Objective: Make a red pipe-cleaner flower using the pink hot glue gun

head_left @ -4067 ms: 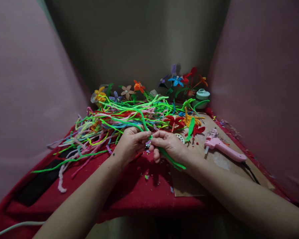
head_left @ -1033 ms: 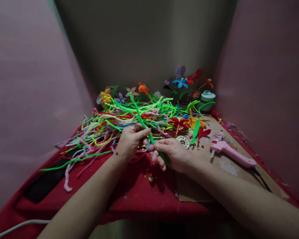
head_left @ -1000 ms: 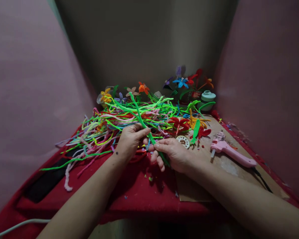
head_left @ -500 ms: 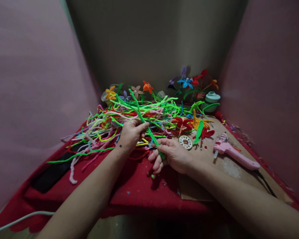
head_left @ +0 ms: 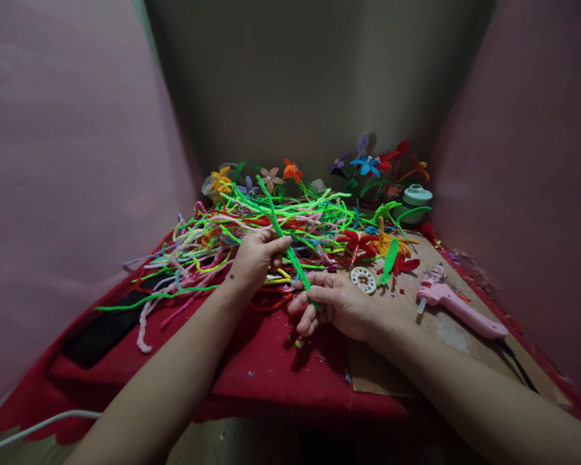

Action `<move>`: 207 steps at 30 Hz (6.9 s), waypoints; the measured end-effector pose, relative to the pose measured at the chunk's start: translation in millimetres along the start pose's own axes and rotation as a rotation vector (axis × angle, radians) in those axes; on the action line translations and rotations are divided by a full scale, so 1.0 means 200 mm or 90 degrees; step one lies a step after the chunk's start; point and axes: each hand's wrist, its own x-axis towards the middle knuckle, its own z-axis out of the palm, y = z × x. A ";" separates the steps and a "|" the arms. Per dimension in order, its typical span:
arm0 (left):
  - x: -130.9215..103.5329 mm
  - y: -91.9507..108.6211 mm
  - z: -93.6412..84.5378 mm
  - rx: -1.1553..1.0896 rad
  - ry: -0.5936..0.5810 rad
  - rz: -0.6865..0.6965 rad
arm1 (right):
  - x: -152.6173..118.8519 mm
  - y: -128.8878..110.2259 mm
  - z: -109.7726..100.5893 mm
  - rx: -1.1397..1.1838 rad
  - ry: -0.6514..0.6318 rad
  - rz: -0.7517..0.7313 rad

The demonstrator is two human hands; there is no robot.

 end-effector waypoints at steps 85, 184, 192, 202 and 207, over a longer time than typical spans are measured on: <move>-0.10 0.03 0.05 0.173 -0.275 0.172 | 0.02 -0.03 -0.05 0.017 0.178 -0.135; -0.29 0.19 0.09 0.154 -0.168 -0.066 | -0.11 -0.09 0.05 -0.837 0.265 -0.496; -0.33 0.19 0.07 0.355 -0.062 0.162 | -0.09 -0.13 0.06 -0.493 0.163 -0.252; -0.23 0.22 0.07 0.393 -0.153 0.088 | -0.06 -0.15 0.02 -0.312 0.124 -0.142; -0.12 0.25 0.06 0.479 -0.233 0.090 | -0.04 -0.15 -0.02 -0.358 0.119 -0.102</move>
